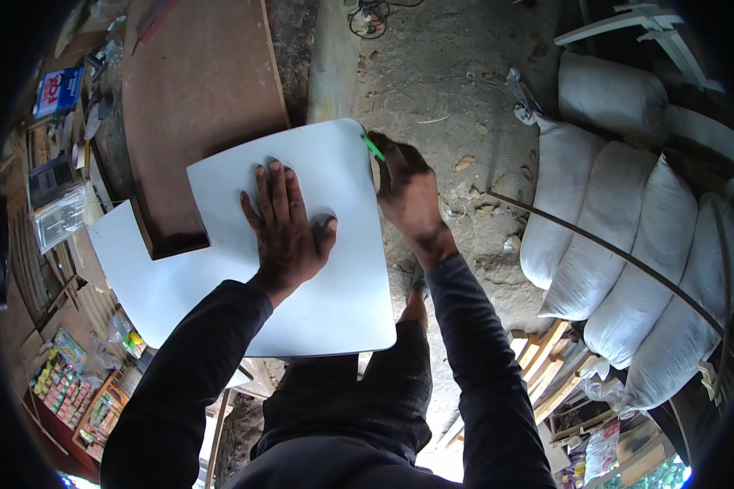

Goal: Trim excess edge banding from a wooden board using a manual edge trimmer.

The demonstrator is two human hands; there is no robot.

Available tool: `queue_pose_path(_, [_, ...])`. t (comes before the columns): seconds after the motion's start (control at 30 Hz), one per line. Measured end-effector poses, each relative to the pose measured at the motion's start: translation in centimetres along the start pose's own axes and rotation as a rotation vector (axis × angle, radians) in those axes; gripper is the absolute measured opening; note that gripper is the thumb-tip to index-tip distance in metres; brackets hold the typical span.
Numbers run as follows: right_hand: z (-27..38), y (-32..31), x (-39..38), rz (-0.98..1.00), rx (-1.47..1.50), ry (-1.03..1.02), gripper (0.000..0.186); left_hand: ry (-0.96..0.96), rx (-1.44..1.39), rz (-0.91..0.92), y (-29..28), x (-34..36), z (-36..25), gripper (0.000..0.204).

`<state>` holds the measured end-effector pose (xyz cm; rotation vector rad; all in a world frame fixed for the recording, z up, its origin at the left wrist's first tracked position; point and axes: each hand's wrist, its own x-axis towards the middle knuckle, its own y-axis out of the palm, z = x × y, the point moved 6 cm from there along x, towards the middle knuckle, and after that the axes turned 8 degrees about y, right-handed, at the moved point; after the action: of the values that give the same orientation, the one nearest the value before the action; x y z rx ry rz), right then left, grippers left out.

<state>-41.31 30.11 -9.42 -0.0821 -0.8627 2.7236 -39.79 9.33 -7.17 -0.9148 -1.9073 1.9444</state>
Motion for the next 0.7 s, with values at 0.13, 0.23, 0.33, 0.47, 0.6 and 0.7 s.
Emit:
queue_pose_path(0.13, [0.6,-0.6,0.3,-0.024,-0.038,-0.102,0.035,0.003,0.000,-0.017,-0.1,0.6,0.2,0.098])
queue_pose_path(0.23, [0.4,-0.3,-0.3,-0.038,-0.037,-0.092,0.035,-0.004,-0.003,0.016,0.1,0.0,-0.1,0.099])
queue_pose_path(0.33, [0.7,-0.8,1.2,0.014,-0.077,-0.134,0.036,-0.004,-0.003,-0.006,-0.3,0.6,0.0,0.099])
queue_pose_path(0.47, [-0.5,-0.3,0.5,-0.039,-0.030,-0.159,0.034,0.001,-0.026,-0.015,0.0,0.4,-0.2,0.098])
queue_pose_path(0.6, [1.2,-0.4,1.1,-0.033,-0.049,-0.168,0.033,-0.002,-0.012,-0.035,-0.4,0.1,0.1,0.098])
queue_pose_path(0.7, [0.8,-0.6,1.1,0.002,-0.090,-0.112,0.033,-0.007,-0.053,-0.039,-0.4,0.0,0.0,0.096])
